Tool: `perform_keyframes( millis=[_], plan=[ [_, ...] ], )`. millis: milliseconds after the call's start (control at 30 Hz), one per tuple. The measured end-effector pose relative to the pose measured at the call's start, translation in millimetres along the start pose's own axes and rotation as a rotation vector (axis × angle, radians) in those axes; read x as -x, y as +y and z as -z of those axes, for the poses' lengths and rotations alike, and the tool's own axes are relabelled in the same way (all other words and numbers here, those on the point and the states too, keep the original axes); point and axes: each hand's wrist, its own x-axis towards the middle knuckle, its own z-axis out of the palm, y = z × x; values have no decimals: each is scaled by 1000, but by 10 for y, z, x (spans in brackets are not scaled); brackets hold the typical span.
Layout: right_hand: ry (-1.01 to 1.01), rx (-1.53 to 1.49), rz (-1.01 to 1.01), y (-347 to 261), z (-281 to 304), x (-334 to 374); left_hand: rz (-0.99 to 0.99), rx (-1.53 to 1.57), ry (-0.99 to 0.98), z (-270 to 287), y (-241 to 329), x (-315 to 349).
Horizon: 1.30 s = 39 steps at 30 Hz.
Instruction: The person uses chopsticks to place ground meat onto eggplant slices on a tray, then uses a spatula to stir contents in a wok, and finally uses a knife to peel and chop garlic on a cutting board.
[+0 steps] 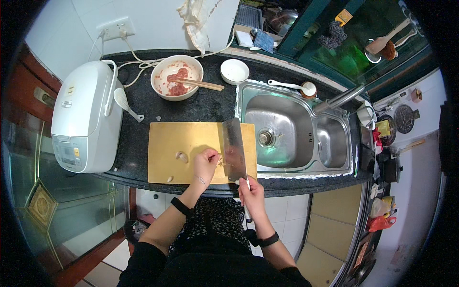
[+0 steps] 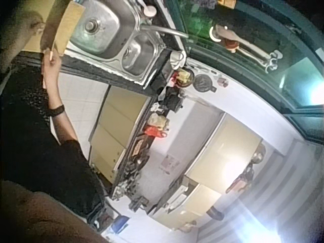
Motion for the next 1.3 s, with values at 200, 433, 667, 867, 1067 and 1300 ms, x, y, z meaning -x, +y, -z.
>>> perform_keyframes(
  millis=[200, 433, 667, 867, 1067, 1300],
  plan=[
    [24, 5, -140, 75, -127, -60, -35, -32, 55, -31, -138, -4],
    [84, 227, 3, 242, -44, -116, -1, 21, -149, 187, -161, -67],
    [373, 646, 257, 99, 399, -353, -123, -488, -287, 538, 167, 17],
    [499, 859, 391, -165, 628, -332, -354, -739, -134, 169, 205, 141],
    [491, 875, 419, -107, 459, -251, -220, -579, -134, 119, 261, 262],
    [338, 851, 445, -46, 308, -20, -271, -597, 231, 1029, 139, 717]
  ],
)
